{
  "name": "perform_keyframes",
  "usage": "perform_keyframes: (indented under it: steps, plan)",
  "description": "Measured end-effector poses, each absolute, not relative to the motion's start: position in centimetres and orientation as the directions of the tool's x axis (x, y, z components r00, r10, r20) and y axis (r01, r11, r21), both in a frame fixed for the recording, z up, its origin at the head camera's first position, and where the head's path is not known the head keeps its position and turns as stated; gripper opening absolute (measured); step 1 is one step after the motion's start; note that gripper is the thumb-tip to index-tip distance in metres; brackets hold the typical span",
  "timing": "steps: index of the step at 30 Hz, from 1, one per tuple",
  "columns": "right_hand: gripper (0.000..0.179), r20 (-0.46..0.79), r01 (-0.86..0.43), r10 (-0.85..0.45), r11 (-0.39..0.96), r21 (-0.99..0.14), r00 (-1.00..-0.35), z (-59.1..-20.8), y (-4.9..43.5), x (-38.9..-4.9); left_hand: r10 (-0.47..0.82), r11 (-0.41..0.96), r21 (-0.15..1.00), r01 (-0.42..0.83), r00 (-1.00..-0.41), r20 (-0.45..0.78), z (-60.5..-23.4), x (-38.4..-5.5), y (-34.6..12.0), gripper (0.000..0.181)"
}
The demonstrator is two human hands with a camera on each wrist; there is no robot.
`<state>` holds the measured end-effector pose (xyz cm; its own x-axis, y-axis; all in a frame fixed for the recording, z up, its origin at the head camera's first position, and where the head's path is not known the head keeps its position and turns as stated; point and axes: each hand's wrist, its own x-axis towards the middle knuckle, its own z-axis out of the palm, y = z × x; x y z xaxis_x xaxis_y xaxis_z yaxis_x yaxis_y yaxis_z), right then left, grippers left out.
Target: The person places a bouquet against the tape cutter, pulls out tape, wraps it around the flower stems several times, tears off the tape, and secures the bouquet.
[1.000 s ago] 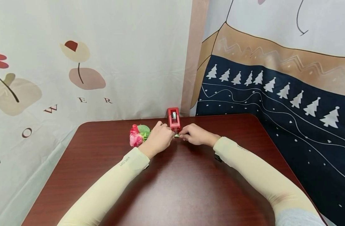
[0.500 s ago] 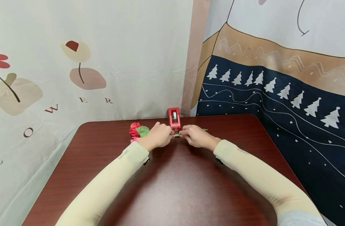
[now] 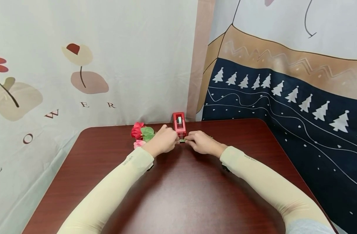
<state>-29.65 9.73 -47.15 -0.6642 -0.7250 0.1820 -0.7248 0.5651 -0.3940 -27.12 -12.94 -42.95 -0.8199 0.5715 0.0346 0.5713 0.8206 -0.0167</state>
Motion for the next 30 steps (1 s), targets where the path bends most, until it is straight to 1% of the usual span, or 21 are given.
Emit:
perform_keyframes:
  steps: [3,8,14,20,24,26,30]
  plan:
    - [0.024,0.16,-0.702,-0.718,0.565,-0.432,-0.677,-47.0,9.7,-29.7,0.595,0.803,-0.053,0.593,-0.799,0.08,-43.1,-27.0,-13.0,0.016]
    - [0.026,0.14,-0.677,-0.707,0.572,-0.463,-0.693,-46.8,9.8,-30.1,0.633,0.774,-0.119,0.622,-0.755,0.17,-43.4,-26.8,-13.2,0.011]
    - [0.025,0.109,-0.62,-0.668,0.602,-0.503,-0.736,-46.5,9.8,-30.7,0.652,0.756,-0.146,0.638,-0.717,0.246,-44.0,-26.5,-13.3,0.013]
    - [0.023,0.075,-0.602,-0.676,0.594,-0.534,-0.733,-45.8,9.4,-31.4,0.661,0.747,-0.19,0.637,-0.684,0.308,-44.8,-26.3,-13.3,0.012]
    - [0.024,0.032,-0.576,-0.676,0.6,-0.555,-0.736,-45.7,9.2,-31.9,0.678,0.731,-0.22,0.646,-0.651,0.34,-45.1,-26.2,-13.3,0.012]
    - [0.024,0.003,-0.559,-0.682,0.597,-0.576,-0.732,-45.8,9.2,-32.1,0.684,0.726,-0.239,0.645,-0.637,0.357,-45.2,-26.1,-13.4,0.013]
    - [0.027,-0.052,-0.513,-0.699,0.572,-0.64,-0.713,-45.7,9.2,-32.2,0.685,0.726,-0.284,0.627,-0.619,0.384,-45.3,-26.1,-13.4,0.008]
